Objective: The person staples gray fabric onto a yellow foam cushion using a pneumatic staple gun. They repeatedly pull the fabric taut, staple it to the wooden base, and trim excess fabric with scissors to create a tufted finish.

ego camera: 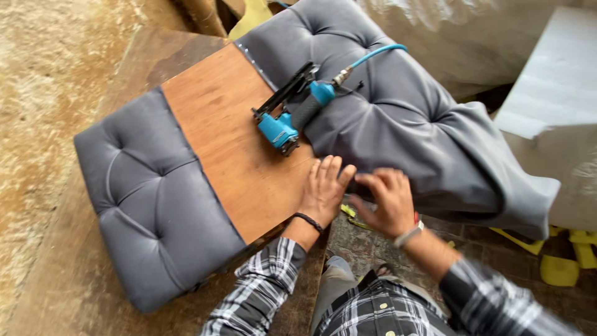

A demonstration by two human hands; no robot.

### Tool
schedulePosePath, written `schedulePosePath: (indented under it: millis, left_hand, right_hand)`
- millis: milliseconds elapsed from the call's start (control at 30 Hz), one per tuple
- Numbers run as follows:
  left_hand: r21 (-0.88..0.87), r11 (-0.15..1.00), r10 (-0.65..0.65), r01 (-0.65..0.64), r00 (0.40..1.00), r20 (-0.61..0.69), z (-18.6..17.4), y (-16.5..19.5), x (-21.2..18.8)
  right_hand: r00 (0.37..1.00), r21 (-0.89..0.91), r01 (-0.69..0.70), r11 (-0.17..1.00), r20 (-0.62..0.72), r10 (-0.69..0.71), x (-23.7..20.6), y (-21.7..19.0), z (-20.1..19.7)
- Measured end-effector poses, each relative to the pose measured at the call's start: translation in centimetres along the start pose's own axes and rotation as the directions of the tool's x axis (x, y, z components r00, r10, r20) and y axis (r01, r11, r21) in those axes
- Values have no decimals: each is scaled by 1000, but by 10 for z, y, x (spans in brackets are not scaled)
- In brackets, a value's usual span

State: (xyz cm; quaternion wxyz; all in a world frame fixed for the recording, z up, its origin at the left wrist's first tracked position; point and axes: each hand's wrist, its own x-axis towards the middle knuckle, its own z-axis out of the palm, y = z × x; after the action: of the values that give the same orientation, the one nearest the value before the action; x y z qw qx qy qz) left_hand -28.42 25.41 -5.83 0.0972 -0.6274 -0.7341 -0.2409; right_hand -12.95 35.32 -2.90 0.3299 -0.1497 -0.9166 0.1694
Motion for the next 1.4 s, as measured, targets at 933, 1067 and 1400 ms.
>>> schedulePosePath:
  millis: [933,1067,1400]
  left_hand:
    - [-458,872,64,-173,968,-244,-8,12,-10]
    - [-471,864,84,-177,974,-212,-5,12,-14]
    - [-351,902,230,-250,968,-96,1,13,-22]
  right_hand:
    - [871,-15,-260,965,428,241,1,7,-60]
    - [857,-57,-236,970,458,236,-13,1,-53]
    - [946,-55,-231,971,222,237,-75,-4,-7]
